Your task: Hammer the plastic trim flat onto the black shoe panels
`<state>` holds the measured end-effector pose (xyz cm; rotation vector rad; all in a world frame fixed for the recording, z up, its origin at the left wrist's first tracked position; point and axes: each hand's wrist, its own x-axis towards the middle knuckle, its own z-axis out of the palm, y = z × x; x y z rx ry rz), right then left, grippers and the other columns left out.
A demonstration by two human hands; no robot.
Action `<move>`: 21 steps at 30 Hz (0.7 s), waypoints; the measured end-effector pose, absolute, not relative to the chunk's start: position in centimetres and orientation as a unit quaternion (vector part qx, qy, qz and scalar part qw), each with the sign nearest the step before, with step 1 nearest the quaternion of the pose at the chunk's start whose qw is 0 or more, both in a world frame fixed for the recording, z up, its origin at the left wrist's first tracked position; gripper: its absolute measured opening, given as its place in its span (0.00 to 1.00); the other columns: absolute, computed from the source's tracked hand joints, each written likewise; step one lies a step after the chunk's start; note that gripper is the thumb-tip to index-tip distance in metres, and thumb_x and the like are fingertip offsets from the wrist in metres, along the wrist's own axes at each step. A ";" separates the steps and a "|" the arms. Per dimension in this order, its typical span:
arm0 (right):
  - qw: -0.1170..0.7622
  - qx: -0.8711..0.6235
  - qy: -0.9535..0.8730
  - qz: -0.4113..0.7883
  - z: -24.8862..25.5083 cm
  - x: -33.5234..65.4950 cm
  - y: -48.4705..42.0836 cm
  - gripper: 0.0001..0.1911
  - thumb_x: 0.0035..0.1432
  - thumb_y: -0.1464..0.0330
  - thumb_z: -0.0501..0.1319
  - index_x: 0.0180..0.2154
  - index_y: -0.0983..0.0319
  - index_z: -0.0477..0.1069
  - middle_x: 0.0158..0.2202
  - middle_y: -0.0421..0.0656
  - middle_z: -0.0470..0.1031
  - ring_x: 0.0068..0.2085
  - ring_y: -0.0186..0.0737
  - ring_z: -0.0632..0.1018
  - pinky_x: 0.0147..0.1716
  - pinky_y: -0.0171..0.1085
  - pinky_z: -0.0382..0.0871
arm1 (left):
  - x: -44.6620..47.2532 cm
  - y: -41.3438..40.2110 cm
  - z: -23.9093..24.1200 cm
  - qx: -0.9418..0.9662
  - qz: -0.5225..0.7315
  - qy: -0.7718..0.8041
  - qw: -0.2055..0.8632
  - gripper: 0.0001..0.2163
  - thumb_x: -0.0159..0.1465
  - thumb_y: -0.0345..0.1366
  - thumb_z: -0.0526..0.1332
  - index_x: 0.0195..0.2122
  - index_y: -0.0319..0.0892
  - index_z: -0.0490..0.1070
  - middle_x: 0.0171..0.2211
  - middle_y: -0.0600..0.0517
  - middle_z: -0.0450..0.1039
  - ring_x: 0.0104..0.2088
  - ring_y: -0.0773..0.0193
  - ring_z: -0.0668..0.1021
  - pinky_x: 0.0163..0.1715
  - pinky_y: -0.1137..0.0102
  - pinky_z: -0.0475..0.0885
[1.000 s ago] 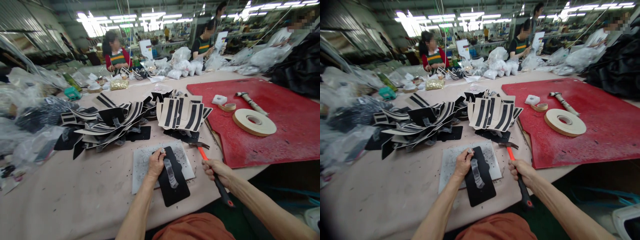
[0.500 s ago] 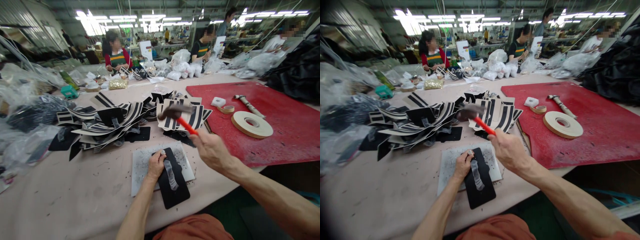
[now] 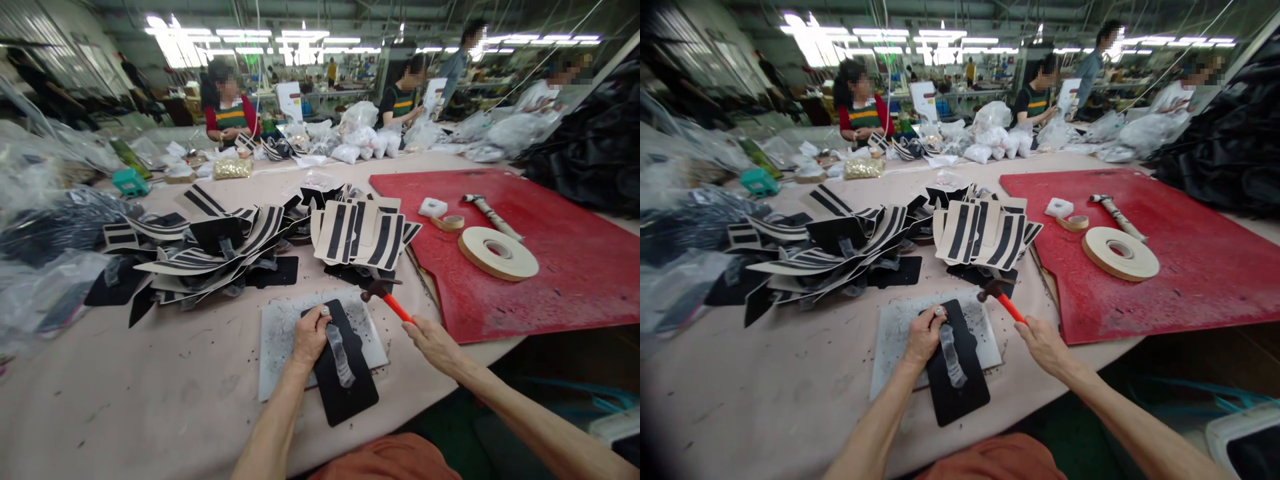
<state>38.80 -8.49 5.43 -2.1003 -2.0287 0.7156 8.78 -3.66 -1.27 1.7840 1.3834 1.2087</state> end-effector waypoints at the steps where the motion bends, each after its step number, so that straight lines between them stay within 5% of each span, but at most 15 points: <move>1: 0.048 -0.716 -0.656 0.233 4.6 39.3 -8.5 0.22 0.71 0.58 0.42 0.31 0.60 0.66 0.26 0.44 0.72 0.28 0.42 0.73 0.28 0.37 0.61 | 8.8 -3.7 -1.2 0.664 0.455 0.519 0.289 0.07 0.66 0.36 0.58 0.37 0.46 0.76 0.36 0.50 0.80 0.37 0.59 0.80 0.41 0.68 0.72; 4: 0.012 -0.746 -0.656 0.115 3.0 38.7 -8.5 0.15 0.68 0.62 0.49 0.41 0.64 0.70 0.36 0.52 0.74 0.37 0.50 0.75 0.34 0.42 0.67 | 8.8 -3.7 -0.9 0.659 0.460 0.521 0.289 0.07 0.65 0.37 0.59 0.36 0.45 0.77 0.35 0.50 0.80 0.36 0.59 0.80 0.40 0.68 0.72; 6: 0.067 -0.700 -0.710 0.049 2.9 36.5 -8.5 0.17 0.65 0.66 0.54 0.52 0.67 0.67 0.49 0.57 0.71 0.48 0.54 0.74 0.45 0.47 0.68 | 8.8 -3.8 -0.7 0.657 0.462 0.524 0.284 0.07 0.65 0.37 0.59 0.35 0.45 0.77 0.33 0.50 0.79 0.34 0.60 0.80 0.39 0.69 0.72; 9: 0.178 -0.533 -0.820 0.108 3.4 31.1 -8.1 0.25 0.61 0.71 0.57 0.60 0.63 0.60 0.58 0.54 0.64 0.56 0.50 0.69 0.54 0.47 0.65 | 8.8 -4.0 -0.5 0.649 0.459 0.535 0.285 0.07 0.64 0.38 0.60 0.34 0.44 0.77 0.32 0.51 0.79 0.33 0.61 0.79 0.38 0.69 0.72; 13: 0.218 -0.390 -0.871 0.202 2.3 25.4 -7.3 0.24 0.57 0.79 0.54 0.55 0.60 0.65 0.52 0.49 0.67 0.52 0.44 0.70 0.50 0.42 0.68 | 9.2 -3.3 -0.2 0.555 0.481 0.592 0.332 0.09 0.59 0.42 0.64 0.29 0.41 0.76 0.27 0.51 0.77 0.29 0.62 0.78 0.35 0.70 0.72; 18: 0.239 -0.392 -0.864 0.206 0.5 24.6 -6.9 0.11 0.64 0.77 0.52 0.43 0.60 0.70 0.45 0.45 0.70 0.44 0.40 0.72 0.44 0.38 0.68 | 8.4 -1.9 0.8 0.206 0.666 0.590 0.408 0.15 0.55 0.48 0.64 0.32 0.39 0.72 0.27 0.51 0.75 0.29 0.61 0.80 0.33 0.66 0.76; 21: 0.296 -0.449 -0.819 0.201 1.9 24.9 -5.3 0.11 0.64 0.77 0.51 0.41 0.61 0.70 0.43 0.45 0.72 0.43 0.39 0.73 0.44 0.37 0.66 | 5.6 -3.7 1.0 0.182 0.683 0.596 0.380 0.17 0.53 0.48 0.67 0.35 0.38 0.73 0.30 0.50 0.76 0.33 0.58 0.81 0.35 0.64 0.77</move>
